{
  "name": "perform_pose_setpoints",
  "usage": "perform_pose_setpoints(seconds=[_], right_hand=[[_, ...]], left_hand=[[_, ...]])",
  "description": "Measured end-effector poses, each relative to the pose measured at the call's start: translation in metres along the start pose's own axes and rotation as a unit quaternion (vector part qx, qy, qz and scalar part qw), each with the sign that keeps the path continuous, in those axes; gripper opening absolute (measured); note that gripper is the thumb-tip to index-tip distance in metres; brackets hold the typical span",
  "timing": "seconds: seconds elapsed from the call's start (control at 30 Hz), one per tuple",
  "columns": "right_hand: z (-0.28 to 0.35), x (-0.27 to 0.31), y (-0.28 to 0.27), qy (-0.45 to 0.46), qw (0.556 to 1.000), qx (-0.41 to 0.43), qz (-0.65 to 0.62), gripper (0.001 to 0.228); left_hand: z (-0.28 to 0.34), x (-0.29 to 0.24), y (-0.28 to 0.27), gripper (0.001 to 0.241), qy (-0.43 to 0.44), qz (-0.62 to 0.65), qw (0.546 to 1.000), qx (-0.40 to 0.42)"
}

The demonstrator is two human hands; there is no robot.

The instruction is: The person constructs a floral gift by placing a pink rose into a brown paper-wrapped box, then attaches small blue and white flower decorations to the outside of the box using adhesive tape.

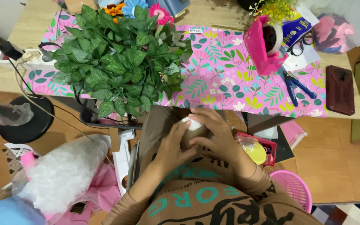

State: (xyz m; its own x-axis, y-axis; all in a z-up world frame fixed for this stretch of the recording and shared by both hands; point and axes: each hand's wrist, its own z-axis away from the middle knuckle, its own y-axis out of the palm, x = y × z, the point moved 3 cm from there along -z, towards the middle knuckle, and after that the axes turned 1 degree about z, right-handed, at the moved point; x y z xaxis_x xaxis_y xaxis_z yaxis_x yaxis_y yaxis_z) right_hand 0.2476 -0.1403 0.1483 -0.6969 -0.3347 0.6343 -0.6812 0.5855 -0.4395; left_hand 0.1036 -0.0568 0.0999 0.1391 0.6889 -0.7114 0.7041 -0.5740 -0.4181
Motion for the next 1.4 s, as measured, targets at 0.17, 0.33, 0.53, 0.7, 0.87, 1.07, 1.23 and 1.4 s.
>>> perform_pose_setpoints(seconds=[0.17,0.33,0.53,0.7,0.87,1.07,1.23,1.4], right_hand=[[0.003,-0.001,-0.005,0.000,1.000,-0.001,-0.006,0.065],[0.002,0.002,-0.013,-0.028,1.000,-0.013,-0.007,0.054],[-0.004,-0.001,-0.024,-0.016,1.000,0.005,-0.008,0.057],[0.006,-0.024,-0.037,0.120,0.974,0.037,-0.188,0.097],[0.007,-0.013,-0.030,0.107,0.966,-0.010,-0.235,0.087],[0.019,-0.023,-0.033,0.061,0.952,-0.055,-0.295,0.096],[0.018,-0.017,-0.030,0.080,0.957,-0.005,-0.278,0.107],[0.040,-0.044,-0.026,0.105,0.956,-0.069,-0.265,0.082]], left_hand=[[0.003,0.005,0.007,0.086,-0.046,0.019,0.999,0.018],[-0.009,-0.008,0.004,0.088,-0.031,0.019,0.999,0.012],[-0.002,0.010,0.014,0.099,-0.104,0.063,0.992,0.028],[-0.015,0.002,0.003,0.123,-0.134,0.250,0.959,0.009],[-0.023,-0.005,-0.002,0.127,-0.139,0.258,0.956,0.006],[-0.014,0.003,-0.001,0.097,-0.200,0.211,0.957,0.013],[-0.011,0.019,0.003,0.094,-0.189,0.264,0.946,-0.015],[-0.018,0.018,0.006,0.122,-0.121,0.288,0.950,-0.009]])
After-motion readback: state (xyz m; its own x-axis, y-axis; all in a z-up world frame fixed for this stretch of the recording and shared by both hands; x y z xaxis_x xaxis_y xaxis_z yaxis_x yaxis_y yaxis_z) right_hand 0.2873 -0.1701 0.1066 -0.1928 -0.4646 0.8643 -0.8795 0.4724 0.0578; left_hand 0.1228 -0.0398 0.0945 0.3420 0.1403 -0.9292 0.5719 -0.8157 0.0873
